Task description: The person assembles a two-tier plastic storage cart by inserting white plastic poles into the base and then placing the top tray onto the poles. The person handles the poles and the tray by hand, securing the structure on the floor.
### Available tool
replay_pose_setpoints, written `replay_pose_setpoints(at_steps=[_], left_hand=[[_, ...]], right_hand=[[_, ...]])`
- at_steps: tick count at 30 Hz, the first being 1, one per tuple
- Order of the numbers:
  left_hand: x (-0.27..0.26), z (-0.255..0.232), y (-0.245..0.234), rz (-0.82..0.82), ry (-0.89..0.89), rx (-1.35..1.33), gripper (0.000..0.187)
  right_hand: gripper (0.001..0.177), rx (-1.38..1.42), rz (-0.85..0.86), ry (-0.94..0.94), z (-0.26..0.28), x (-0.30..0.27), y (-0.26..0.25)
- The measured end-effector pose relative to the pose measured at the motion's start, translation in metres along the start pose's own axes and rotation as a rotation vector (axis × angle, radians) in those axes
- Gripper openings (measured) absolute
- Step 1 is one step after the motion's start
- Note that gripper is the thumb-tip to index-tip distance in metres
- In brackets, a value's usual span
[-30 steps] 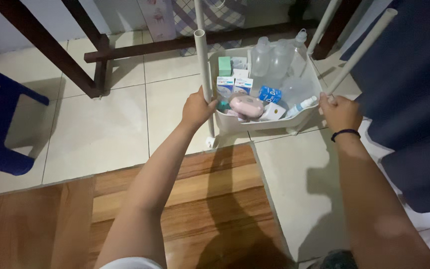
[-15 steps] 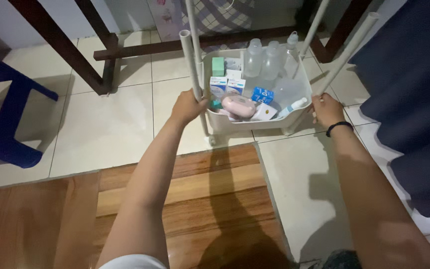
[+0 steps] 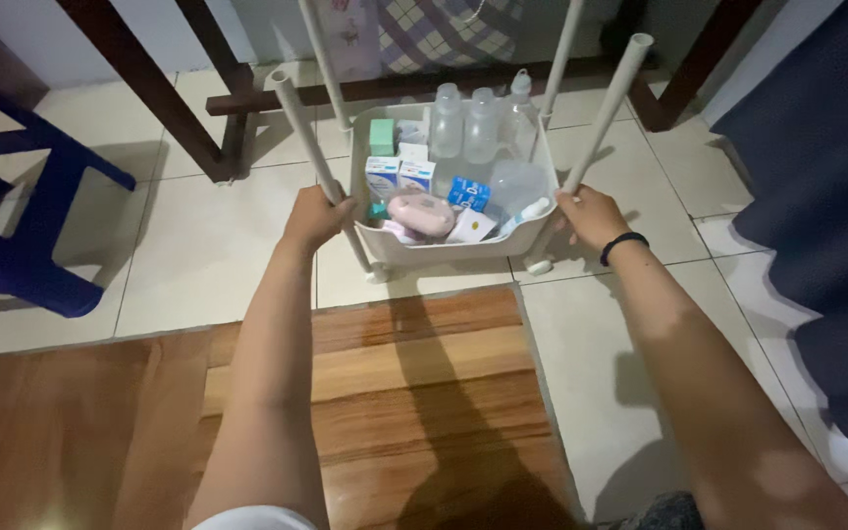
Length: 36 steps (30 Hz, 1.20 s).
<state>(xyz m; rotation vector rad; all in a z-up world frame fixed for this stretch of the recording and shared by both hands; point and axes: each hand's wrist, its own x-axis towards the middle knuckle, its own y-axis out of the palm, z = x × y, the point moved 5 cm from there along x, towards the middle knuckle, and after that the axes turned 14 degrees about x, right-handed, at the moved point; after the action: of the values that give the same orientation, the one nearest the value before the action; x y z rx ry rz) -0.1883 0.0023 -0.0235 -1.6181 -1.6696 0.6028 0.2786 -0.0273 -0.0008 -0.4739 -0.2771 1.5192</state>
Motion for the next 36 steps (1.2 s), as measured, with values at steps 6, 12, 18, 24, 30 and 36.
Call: replay_pose_setpoints(at_steps=[6, 12, 18, 24, 30, 36], left_hand=[[-0.026, 0.028, -0.042, -0.022, -0.099, 0.016, 0.023], [-0.055, 0.05, -0.075, -0.064, -0.202, 0.005, 0.023], [-0.073, 0.088, -0.092, -0.151, -0.314, -0.018, 0.023], [-0.071, 0.092, -0.088, -0.264, -0.323, 0.109, 0.029], [-0.078, 0.07, -0.075, -0.304, -0.336, 0.076, 0.04], [-0.064, 0.062, -0.115, -0.819, -0.014, -0.149, 0.047]], right_hand=[[0.044, -0.109, 0.096, -0.057, 0.03, -0.003, 0.041], [0.046, -0.137, 0.152, -0.079, 0.055, -0.007, 0.082], [0.046, -0.303, 0.12, -0.107, 0.061, 0.007, 0.117], [0.046, -0.375, 0.006, -0.326, 0.051, 0.021, 0.118], [0.042, -0.223, -0.018, -0.389, 0.014, 0.027, 0.104], [0.035, 0.305, -0.153, -0.542, -0.002, 0.039, 0.074]])
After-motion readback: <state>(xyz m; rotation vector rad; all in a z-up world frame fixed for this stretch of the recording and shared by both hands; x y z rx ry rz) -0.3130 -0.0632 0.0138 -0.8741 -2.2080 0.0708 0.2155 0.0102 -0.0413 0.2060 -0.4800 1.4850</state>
